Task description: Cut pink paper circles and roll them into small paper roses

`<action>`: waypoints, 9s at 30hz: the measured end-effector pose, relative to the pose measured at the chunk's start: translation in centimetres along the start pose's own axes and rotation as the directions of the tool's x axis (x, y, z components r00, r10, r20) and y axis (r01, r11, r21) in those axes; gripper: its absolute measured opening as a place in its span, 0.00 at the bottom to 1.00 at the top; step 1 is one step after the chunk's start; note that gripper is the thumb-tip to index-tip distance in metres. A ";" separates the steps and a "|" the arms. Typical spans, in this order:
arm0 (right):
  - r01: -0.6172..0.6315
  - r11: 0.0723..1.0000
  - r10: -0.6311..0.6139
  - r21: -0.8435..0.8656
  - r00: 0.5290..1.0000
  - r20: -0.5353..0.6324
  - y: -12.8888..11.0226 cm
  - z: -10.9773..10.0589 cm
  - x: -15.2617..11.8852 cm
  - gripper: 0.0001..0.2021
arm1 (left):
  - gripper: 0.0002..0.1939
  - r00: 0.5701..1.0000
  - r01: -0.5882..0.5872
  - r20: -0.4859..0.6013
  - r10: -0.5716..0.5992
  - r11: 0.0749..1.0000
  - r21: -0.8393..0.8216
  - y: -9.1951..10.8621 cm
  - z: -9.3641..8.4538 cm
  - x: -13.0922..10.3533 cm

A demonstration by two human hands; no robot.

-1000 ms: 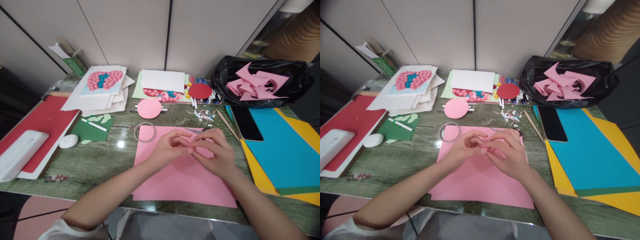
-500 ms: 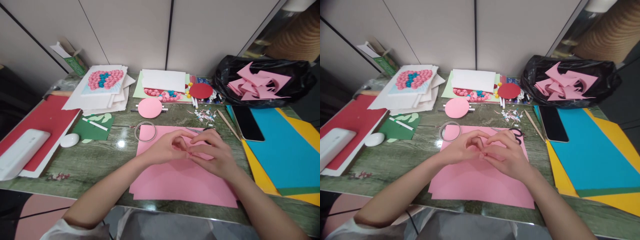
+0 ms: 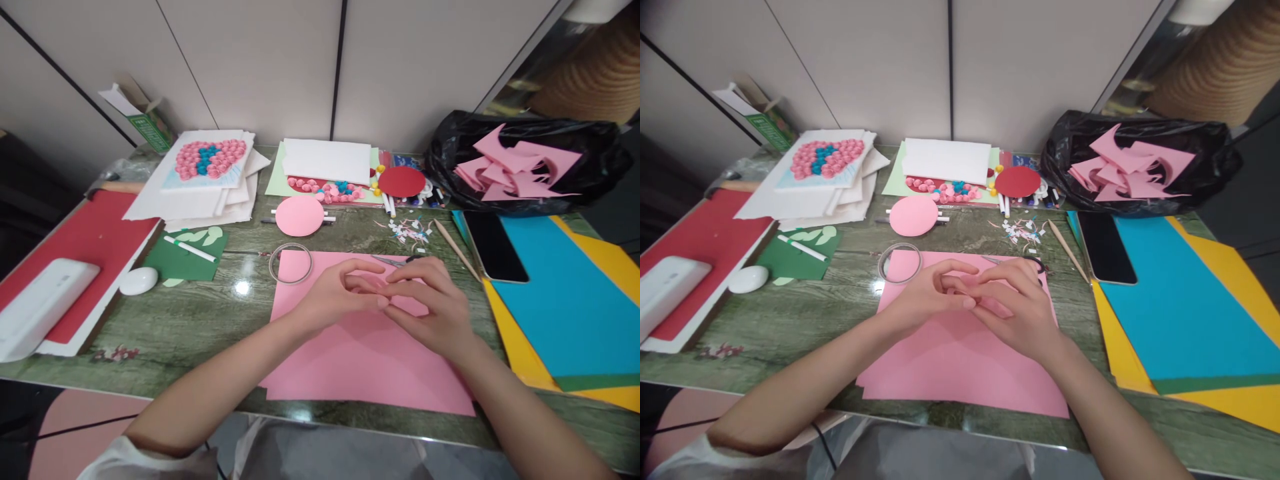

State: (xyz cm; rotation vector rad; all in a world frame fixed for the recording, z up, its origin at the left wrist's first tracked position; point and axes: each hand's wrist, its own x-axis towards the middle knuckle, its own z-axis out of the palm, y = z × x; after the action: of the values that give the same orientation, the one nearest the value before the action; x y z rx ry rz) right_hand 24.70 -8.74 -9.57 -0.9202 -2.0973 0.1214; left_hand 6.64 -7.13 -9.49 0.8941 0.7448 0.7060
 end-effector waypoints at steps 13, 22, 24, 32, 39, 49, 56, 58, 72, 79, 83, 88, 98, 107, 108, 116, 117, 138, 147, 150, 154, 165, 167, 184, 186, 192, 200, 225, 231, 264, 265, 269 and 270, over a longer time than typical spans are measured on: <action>0.041 0.998 -0.046 0.056 0.996 0.082 0.1 -0.1 0.0 0.06 | 0.24 0.981 -0.017 0.194 -0.022 0.980 0.198 1.5 -1.1 0.0; 0.020 0.998 -0.023 -0.054 0.998 -0.054 0.3 0.4 -0.4 0.08 | 0.19 0.999 0.043 0.033 -0.040 0.994 -0.100 -0.3 0.1 0.3; 0.015 0.997 -0.020 -0.069 0.998 -0.062 0.2 0.5 -0.4 0.07 | 0.20 1.000 0.027 0.010 -0.026 0.992 -0.119 -0.6 0.2 0.3; 0.069 0.997 -0.070 -0.028 0.997 -0.030 0.3 0.0 -0.2 0.11 | 0.20 0.998 -0.006 0.056 0.007 1.000 -0.016 -0.1 -0.6 0.4; 0.008 0.998 -0.017 0.061 0.987 0.160 0.5 -0.1 -0.2 0.09 | 0.20 0.987 -0.066 0.155 0.036 0.978 0.197 1.3 -1.2 0.3; -0.010 0.998 0.009 0.054 1.000 0.021 0.4 0.1 0.1 0.09 | 0.21 0.996 -0.025 0.084 0.027 0.999 -0.032 0.0 -0.6 0.4; -0.047 0.997 0.047 0.062 0.999 0.000 0.4 0.4 -0.3 0.09 | 0.19 1.000 0.001 0.008 0.000 0.990 -0.141 -0.8 0.5 0.1; -0.051 0.997 0.051 0.066 0.999 0.007 0.3 0.4 -0.3 0.09 | 0.19 1.000 -0.004 0.000 0.004 0.990 -0.141 -0.8 0.6 0.1; 0.025 0.999 -0.028 0.047 0.997 0.073 0.5 0.0 -0.2 0.11 | 0.17 0.996 -0.077 0.045 0.075 0.996 0.050 0.3 -0.3 0.3; -0.003 1.000 0.001 0.030 0.997 0.076 0.5 0.3 -0.2 0.10 | 0.17 0.993 -0.105 0.067 0.099 0.991 0.086 0.5 -0.5 0.3; -0.044 0.999 0.043 0.033 0.999 0.016 0.5 0.3 -0.2 0.10 | 0.17 0.996 -0.083 0.034 0.083 0.997 0.005 0.2 -0.2 0.3; -0.043 0.998 0.042 0.046 0.999 0.027 0.4 0.4 -0.2 0.09 | 0.17 0.999 -0.014 0.029 0.015 1.000 -0.021 0.1 0.4 0.0; -0.065 0.997 0.064 0.041 0.997 0.045 0.3 0.5 -0.3 0.08 | 0.17 0.999 0.011 -0.053 -0.014 0.998 -0.059 -0.1 0.7 -0.1; 0.002 0.999 -0.008 0.049 0.993 0.120 0.4 0.1 -0.1 0.10 | 0.17 0.997 -0.036 0.067 0.030 0.994 0.101 0.5 -0.6 0.3; 0.005 0.998 -0.015 0.060 0.987 0.158 0.5 0.2 -0.1 0.10 | 0.16 0.996 -0.031 0.089 0.019 0.991 0.131 0.6 -0.7 0.2; -0.074 0.997 0.072 0.035 0.995 0.065 0.6 0.3 -0.2 0.07 | 0.20 0.998 -0.050 0.052 0.047 0.998 0.050 0.1 -0.4 0.3; -0.090 0.995 0.087 0.041 0.995 0.056 0.6 0.3 -0.2 0.08 | 0.20 0.999 -0.034 0.038 0.033 0.999 0.009 -0.1 -0.3 0.3; -0.111 0.992 0.106 0.065 0.992 0.072 0.2 0.1 -0.1 0.09 | 0.16 0.995 -0.058 -0.085 0.050 0.994 -0.092 -0.6 0.6 0.2; -0.109 0.992 0.098 0.063 0.981 0.168 0.6 0.5 -0.2 0.08 | 0.18 0.999 -0.038 -0.009 0.038 0.998 0.040 0.1 -0.2 0.3; -0.132 0.990 0.129 0.039 0.989 0.079 0.3 0.6 -0.1 0.08 | 0.19 0.999 -0.019 -0.042 0.015 0.996 -0.088 -0.5 0.1 0.2; -0.145 0.989 0.145 0.028 0.989 0.017 0.0 0.8 -0.2 0.06 | 0.20 0.997 -0.014 -0.082 -0.005 0.971 -0.237 -1.4 0.8 0.0; -0.165 0.986 0.166 0.016 0.986 -0.010 -0.4 1.2 -0.3 0.06 | 0.20 0.992 -0.021 -0.129 -0.018 0.955 -0.295 -2.3 1.5 -0.1; -0.168 0.985 0.168 0.032 0.986 -0.002 -0.4 1.0 -0.3 0.07 | 0.19 0.990 -0.037 -0.138 -0.001 0.961 -0.274 -2.1 1.4 -0.1; -0.085 0.994 0.076 0.064 0.988 0.131 0.3 0.5 -0.1 0.08 | 0.15 0.991 -0.131 -0.011 0.132 0.989 0.070 -0.4 -0.1 0.4; -0.085 0.996 0.082 0.039 0.994 0.077 0.2 0.6 -0.2 0.08 | 0.15 0.991 -0.122 -0.048 0.123 0.992 0.024 -0.6 0.1 0.3; -0.040 0.992 0.033 -0.122 0.998 -0.057 0.2 1.1 -0.4 0.09 | 0.17 0.988 -0.076 -0.149 0.039 0.966 -0.246 -1.8 0.9 0.3; -0.043 0.988 0.037 -0.151 0.998 -0.043 0.0 1.0 -0.5 0.09 | 0.18 0.989 -0.086 -0.140 0.047 0.956 -0.282 -1.8 0.7 0.3; -0.097 0.995 0.098 0.028 0.995 -0.002 0.0 0.5 -0.1 0.08 | 0.19 0.999 -0.020 -0.038 0.011 0.971 -0.239 -1.3 0.5 0.3; -0.112 0.993 0.111 0.024 0.994 0.009 -0.3 0.6 -0.1 0.08 | 0.19 0.997 -0.051 -0.071 0.037 0.976 -0.212 -1.4 0.5 0.3; -0.347 0.931 0.343 0.112 0.938 0.055 0.1 0.4 -0.3 0.03 | 0.19 0.955 -0.168 -0.253 0.155 0.985 -0.031 -1.5 0.2 0.6; -0.339 0.934 0.335 0.115 0.941 0.047 0.1 0.4 -0.3 0.03 | 0.20 0.956 -0.166 -0.251 0.153 0.986 -0.031 -1.6 0.2 0.6; -0.315 0.941 0.317 0.125 0.949 0.011 -0.1 0.4 -0.3 0.06 | 0.20 0.964 -0.157 -0.229 0.136 0.985 -0.078 -1.6 0.1 0.6; -0.313 0.941 0.315 0.127 0.949 0.007 -0.1 0.5 -0.3 0.06 | 0.20 0.967 -0.155 -0.219 0.133 0.984 -0.087 -1.6 0.1 0.6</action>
State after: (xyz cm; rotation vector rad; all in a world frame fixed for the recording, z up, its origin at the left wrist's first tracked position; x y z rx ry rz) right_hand 24.40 -8.92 -10.03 -1.1676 -1.8917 0.4083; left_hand 7.39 -7.44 -10.96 0.7907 0.8295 0.9721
